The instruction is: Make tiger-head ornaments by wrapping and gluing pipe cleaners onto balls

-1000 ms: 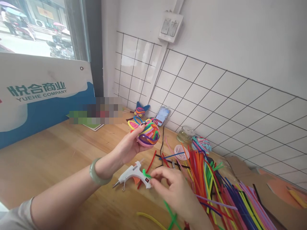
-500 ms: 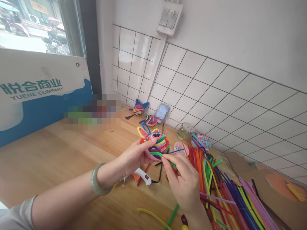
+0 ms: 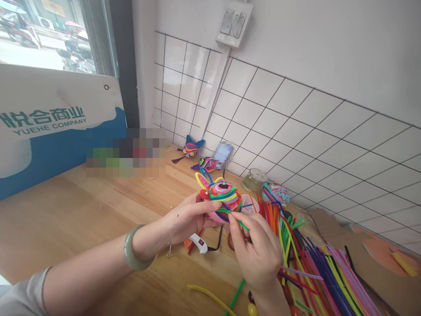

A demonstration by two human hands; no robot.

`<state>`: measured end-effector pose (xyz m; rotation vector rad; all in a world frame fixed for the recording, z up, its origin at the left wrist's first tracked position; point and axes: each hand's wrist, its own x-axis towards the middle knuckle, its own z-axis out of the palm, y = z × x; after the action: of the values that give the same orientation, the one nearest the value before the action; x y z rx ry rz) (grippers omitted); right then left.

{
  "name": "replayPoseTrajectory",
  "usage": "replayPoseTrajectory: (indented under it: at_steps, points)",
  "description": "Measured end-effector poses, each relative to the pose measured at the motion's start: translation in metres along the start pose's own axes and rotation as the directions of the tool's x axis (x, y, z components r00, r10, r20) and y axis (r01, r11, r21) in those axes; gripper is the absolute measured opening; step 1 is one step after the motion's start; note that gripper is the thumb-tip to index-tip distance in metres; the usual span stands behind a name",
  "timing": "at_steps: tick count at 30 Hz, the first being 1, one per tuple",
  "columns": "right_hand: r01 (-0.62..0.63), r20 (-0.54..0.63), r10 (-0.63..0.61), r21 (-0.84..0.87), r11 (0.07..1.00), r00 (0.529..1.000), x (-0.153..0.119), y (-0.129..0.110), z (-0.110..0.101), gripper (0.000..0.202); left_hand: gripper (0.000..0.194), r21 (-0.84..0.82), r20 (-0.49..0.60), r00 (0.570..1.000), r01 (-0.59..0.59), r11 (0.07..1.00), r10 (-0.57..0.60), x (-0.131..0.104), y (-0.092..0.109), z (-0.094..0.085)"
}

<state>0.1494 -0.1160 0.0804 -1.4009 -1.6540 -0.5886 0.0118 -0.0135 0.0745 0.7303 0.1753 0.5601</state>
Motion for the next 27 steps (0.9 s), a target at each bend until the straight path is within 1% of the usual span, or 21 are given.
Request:
replayPoseTrajectory:
  at_steps: [3, 9, 13, 18, 25, 27]
  points:
    - [-0.009, 0.011, 0.009, 0.012, 1.0, 1.0, 0.0039, 0.0004, -0.0038, 0.011, 0.023, 0.028, -0.008, 1.0, 0.018, 0.999, -0.018, -0.0003, 0.0008, 0.0011]
    - [0.023, 0.016, -0.023, 0.008, 1.0, 1.0, 0.0071, -0.0005, -0.0082, 0.012, 0.031, 0.095, -0.019, 1.0, -0.017, 0.995, 0.019, -0.0001, 0.0001, 0.0022]
    - [0.053, 0.019, -0.052, -0.051, 0.997, 0.998, 0.0036, -0.0009, -0.0068, 0.014, 0.031, 0.179, -0.042, 0.998, -0.043, 0.983, 0.051, -0.0001, -0.0015, 0.0019]
    - [0.098, 0.012, -0.097, -0.121, 0.988, 0.995, 0.001, 0.0015, -0.0039, 0.012, 0.036, 0.269, -0.007, 0.995, -0.095, 0.959, 0.101, 0.0002, -0.0028, 0.0007]
    - [0.113, -0.022, -0.118, -0.138, 0.984, 0.993, 0.0002, 0.0022, -0.003, 0.009, 0.039, 0.233, 0.048, 0.993, -0.115, 0.966, 0.107, -0.0002, -0.0029, 0.0005]
    - [0.112, -0.029, -0.117, -0.142, 0.983, 0.993, 0.0002, 0.0018, -0.003, 0.008, 0.041, 0.23, 0.048, 0.993, -0.118, 0.966, 0.11, -0.0005, -0.0021, 0.0015]
